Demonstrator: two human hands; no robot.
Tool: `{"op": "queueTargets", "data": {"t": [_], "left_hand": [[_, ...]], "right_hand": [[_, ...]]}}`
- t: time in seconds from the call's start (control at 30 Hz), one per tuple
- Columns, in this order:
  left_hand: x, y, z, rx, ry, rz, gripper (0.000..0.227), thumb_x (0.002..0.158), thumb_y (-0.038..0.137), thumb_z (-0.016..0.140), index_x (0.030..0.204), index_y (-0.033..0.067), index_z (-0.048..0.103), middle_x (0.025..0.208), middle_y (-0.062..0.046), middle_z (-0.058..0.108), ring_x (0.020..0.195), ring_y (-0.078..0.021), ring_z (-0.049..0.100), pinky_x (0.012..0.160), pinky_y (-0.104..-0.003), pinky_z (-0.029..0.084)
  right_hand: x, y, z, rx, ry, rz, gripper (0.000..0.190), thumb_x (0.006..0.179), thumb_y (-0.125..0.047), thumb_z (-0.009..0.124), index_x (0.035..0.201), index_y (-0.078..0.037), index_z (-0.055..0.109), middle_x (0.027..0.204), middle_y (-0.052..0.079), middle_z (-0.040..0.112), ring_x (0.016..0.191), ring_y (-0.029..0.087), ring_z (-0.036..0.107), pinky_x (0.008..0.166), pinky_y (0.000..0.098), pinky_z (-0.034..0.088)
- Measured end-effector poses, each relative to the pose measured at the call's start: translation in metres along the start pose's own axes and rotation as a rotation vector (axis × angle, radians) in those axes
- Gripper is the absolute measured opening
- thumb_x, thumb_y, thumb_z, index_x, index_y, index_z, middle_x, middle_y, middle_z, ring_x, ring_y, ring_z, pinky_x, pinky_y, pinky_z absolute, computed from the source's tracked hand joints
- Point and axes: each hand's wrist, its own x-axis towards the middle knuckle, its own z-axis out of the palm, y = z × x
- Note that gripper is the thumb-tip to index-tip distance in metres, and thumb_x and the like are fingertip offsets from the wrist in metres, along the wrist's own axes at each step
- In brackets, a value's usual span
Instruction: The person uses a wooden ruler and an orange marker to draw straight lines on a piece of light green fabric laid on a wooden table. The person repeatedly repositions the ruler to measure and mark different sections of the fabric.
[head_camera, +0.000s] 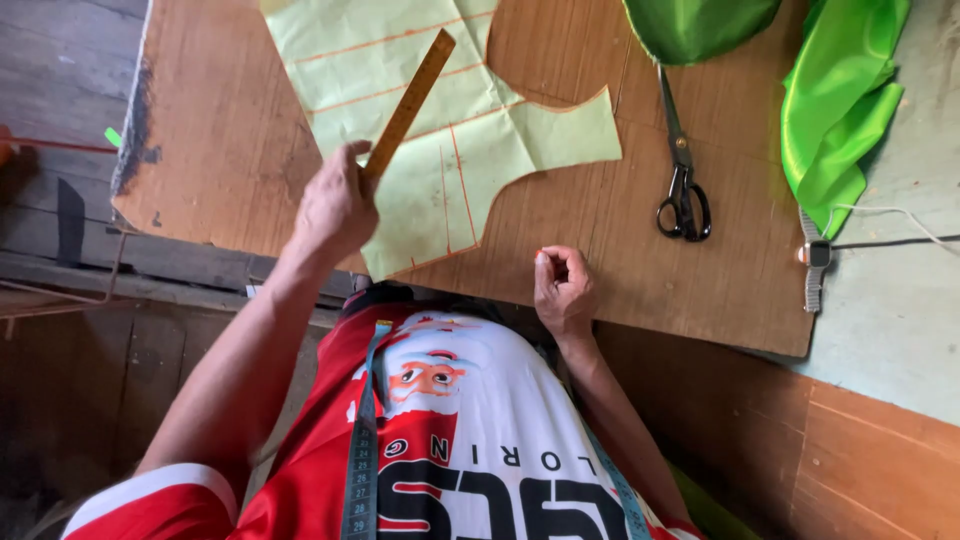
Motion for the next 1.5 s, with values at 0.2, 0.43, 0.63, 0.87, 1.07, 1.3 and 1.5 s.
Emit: {"op": "queueTargets", "data": {"t": [0.2,0.43,0.63,0.87,1.07,1.3,1.5], "left_hand": [[0.006,0.024,0.008,-0.202,-0.096,-0.086,0.036,0.103,0.018,0.044,0.138,0.0129,0.048,0.102,-0.018,0.063,0.101,-0.0445,0.065,0.091,-0.058,0.051],[0.023,0.013,-0.017,-0.132,-0.160,-0.265,0.026,0.104,0.026,0.047,0.129,0.0234,0.052,0.103,-0.014,0.070,0.105,-0.0408,0.067,0.095,-0.057,0.050],[0.069,-0.039,0.000,0.079,0.033,0.036,0.026,0.105,0.021,0.042,0.130,0.0154,0.047,0.099,-0.018,0.065,0.088,-0.0455,0.068,0.075,-0.060,0.054],[0.077,-0.048,0.016,0.401,0.015,0.077,0.041,0.096,0.034,0.057,0.136,0.0240,0.059,0.095,-0.006,0.063,0.083,-0.0323,0.071,0.065,-0.049,0.059],[0.086,-0.058,0.010,0.320,-0.022,0.067,0.031,0.094,0.035,0.058,0.124,0.0284,0.064,0.091,-0.005,0.062,0.081,-0.0328,0.071,0.064,-0.048,0.059],[0.071,-0.048,-0.023,0.343,-0.010,0.077,0.029,0.093,0.030,0.062,0.122,0.0278,0.069,0.096,-0.006,0.065,0.089,-0.0354,0.071,0.075,-0.050,0.060],[0.069,-0.069,-0.021,0.222,0.009,-0.009,0.036,0.093,0.028,0.064,0.129,0.0236,0.065,0.104,-0.012,0.066,0.096,-0.0408,0.068,0.083,-0.055,0.057]], "right_hand": [[0.001,-0.005,0.000,-0.040,0.012,-0.021,0.005,0.094,-0.017,0.070,0.094,-0.013,0.073,0.072,0.007,0.070,0.061,0.024,0.069,0.053,0.0317,0.055],[-0.001,-0.001,0.003,-0.091,0.012,-0.022,0.007,0.094,-0.020,0.070,0.095,-0.015,0.073,0.071,0.007,0.068,0.063,0.024,0.069,0.053,0.0318,0.055],[0.002,-0.008,0.004,-0.106,0.035,-0.030,0.006,0.093,-0.021,0.070,0.093,-0.015,0.073,0.070,0.008,0.067,0.061,0.025,0.068,0.052,0.0326,0.055],[0.004,-0.011,0.004,-0.113,0.033,-0.058,0.005,0.093,-0.017,0.069,0.093,-0.013,0.072,0.070,0.009,0.066,0.062,0.026,0.068,0.052,0.0324,0.055],[0.003,-0.006,0.006,-0.091,0.056,-0.082,0.004,0.091,-0.016,0.070,0.090,-0.013,0.072,0.069,0.007,0.066,0.060,0.023,0.067,0.052,0.0296,0.055],[0.001,-0.003,0.003,-0.008,0.028,-0.062,0.005,0.091,-0.014,0.070,0.091,-0.011,0.073,0.072,0.011,0.067,0.063,0.027,0.068,0.053,0.0327,0.056],[0.002,-0.008,-0.004,0.030,-0.035,-0.041,0.005,0.092,-0.013,0.069,0.093,-0.010,0.073,0.073,0.011,0.066,0.063,0.026,0.067,0.054,0.0332,0.055]]}}
